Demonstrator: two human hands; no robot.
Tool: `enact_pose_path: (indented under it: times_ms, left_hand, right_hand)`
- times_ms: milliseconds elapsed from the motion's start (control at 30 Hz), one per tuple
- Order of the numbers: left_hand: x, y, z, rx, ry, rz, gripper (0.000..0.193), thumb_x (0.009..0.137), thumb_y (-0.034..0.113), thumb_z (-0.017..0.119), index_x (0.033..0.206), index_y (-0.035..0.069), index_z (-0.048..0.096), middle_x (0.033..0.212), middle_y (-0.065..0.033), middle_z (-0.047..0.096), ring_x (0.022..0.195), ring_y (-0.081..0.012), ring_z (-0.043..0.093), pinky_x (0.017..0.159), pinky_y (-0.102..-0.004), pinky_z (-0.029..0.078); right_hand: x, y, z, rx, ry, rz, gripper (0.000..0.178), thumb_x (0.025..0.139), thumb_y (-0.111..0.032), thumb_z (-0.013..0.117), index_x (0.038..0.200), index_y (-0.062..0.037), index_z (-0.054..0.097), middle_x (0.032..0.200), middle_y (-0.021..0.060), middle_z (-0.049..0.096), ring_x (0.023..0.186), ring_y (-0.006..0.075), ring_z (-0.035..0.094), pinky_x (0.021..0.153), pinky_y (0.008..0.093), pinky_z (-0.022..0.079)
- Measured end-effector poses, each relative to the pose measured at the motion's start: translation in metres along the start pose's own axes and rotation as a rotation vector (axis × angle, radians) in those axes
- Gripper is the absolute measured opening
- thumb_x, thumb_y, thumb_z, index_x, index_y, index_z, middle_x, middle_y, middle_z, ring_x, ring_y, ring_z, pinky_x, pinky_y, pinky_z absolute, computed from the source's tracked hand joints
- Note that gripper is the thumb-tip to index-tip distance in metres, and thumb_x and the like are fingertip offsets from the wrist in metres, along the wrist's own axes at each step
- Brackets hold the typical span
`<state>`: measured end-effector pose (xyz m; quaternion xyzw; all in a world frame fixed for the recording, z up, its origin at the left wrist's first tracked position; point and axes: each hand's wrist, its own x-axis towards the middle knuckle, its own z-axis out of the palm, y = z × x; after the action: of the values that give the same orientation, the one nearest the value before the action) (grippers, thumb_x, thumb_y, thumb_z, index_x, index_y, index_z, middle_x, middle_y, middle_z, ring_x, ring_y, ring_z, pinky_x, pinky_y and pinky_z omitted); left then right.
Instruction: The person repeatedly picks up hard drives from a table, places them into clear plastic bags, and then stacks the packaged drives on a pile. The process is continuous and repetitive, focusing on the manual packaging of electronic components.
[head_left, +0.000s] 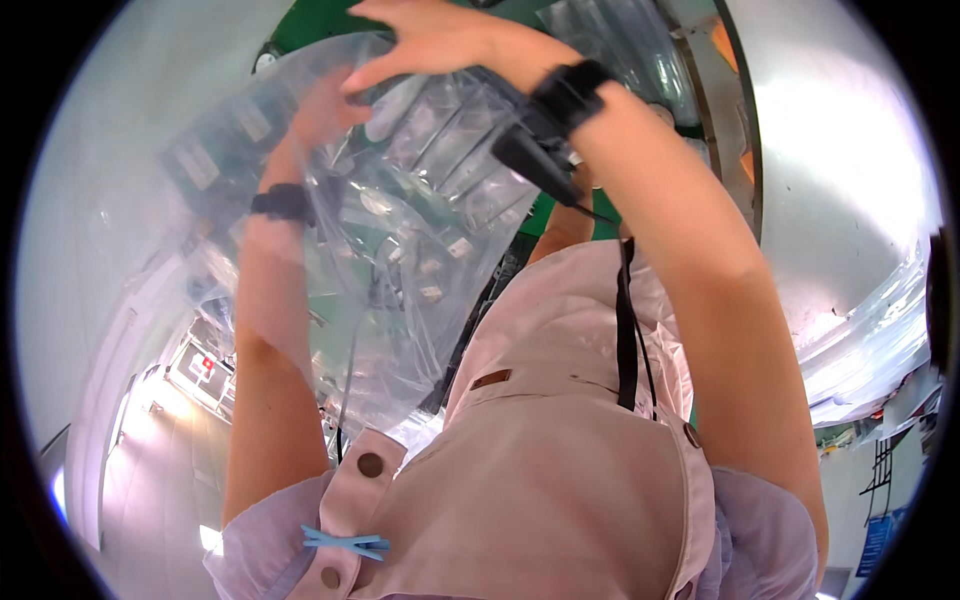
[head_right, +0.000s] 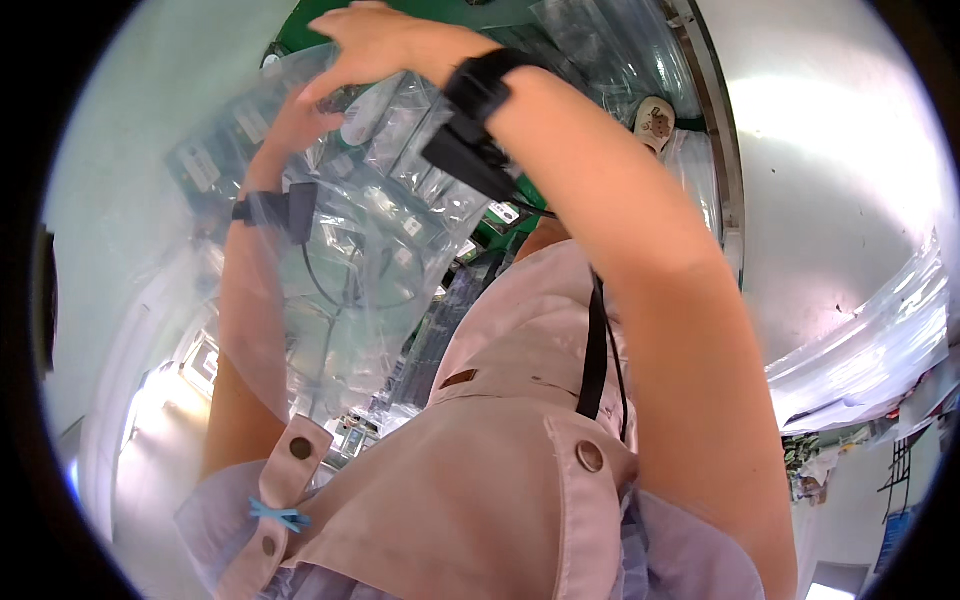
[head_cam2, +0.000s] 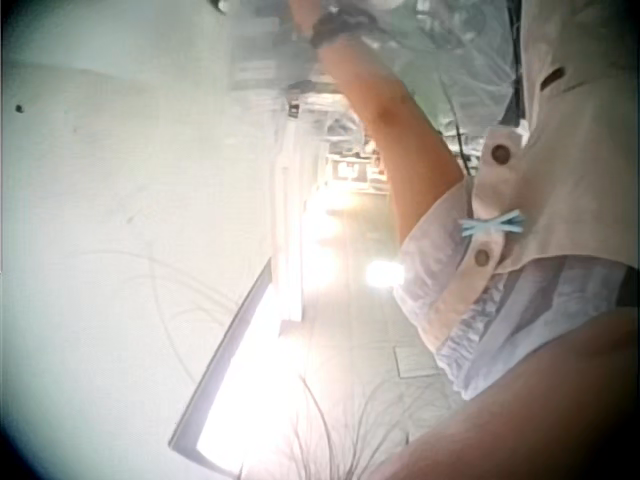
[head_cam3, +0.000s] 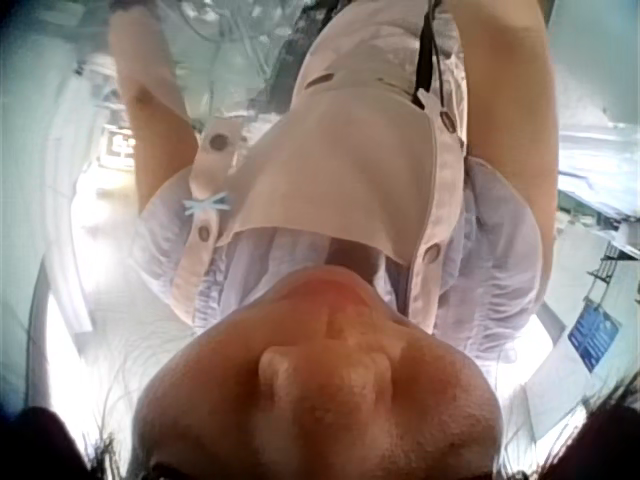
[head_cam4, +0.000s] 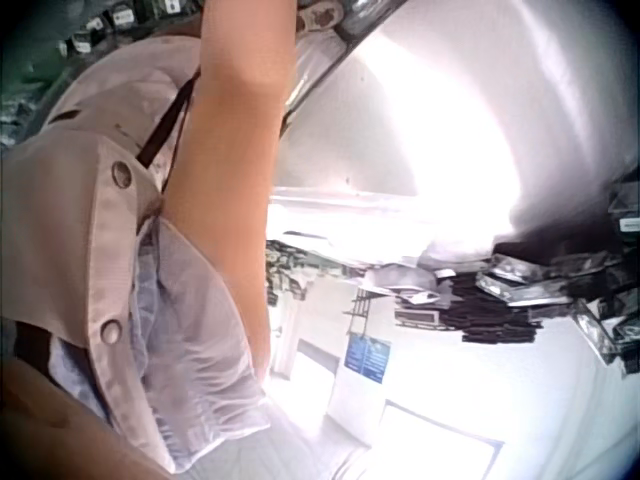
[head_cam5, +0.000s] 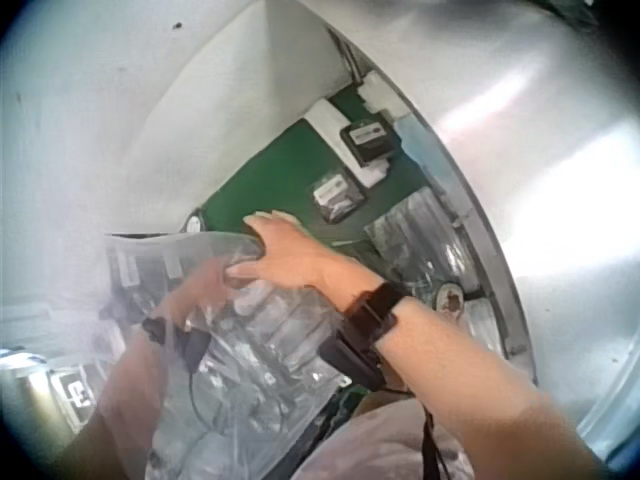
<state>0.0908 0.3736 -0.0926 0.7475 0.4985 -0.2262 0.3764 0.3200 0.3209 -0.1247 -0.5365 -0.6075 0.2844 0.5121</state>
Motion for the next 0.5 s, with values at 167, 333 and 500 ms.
enact_pose_path:
  times_ms: [167, 333, 500]
  left_hand:
    - [-0.036, 0.053, 0.016, 0.08, -0.027, -0.07, 0.058, 0.067, 0.013, 0.067, 0.12, 0.0, 0.047, 0.105, -0.0137, 0.058, 0.095, -0.0207, 0.055, 0.082, -0.0314, 0.044]
    - [-0.032, 0.053, 0.082, 0.195, 0.109, -0.003, 0.063, 0.066, 0.013, 0.068, 0.122, -0.001, 0.044, 0.113, -0.017, 0.053, 0.103, -0.0255, 0.051, 0.086, -0.0334, 0.043]
    - [0.029, 0.041, 0.117, 0.216, 0.13, -0.057, 0.068, 0.065, 0.014, 0.07, 0.124, -0.002, 0.042, 0.12, -0.0204, 0.049, 0.11, -0.0303, 0.047, 0.091, -0.0354, 0.042]
  right_hand:
    - [0.018, -0.036, 0.034, 0.484, -0.625, -0.085, 0.021, 0.078, -0.026, 0.061, 0.082, -0.006, 0.064, 0.076, 0.0092, 0.065, 0.067, 0.0266, 0.061, 0.064, 0.0354, 0.047]
    - [-0.03, -0.13, 0.003, 0.675, -0.528, -0.072, 0.02, 0.079, -0.025, 0.056, 0.074, -0.0083, 0.065, 0.07, 0.0106, 0.062, 0.069, 0.0286, 0.059, 0.069, 0.0368, 0.046]
    - [-0.051, -0.139, -0.01, 0.666, -0.403, -0.026, 0.016, 0.079, -0.022, 0.057, 0.077, -0.0075, 0.063, 0.074, 0.0073, 0.062, 0.071, 0.0275, 0.057, 0.077, 0.0374, 0.042]
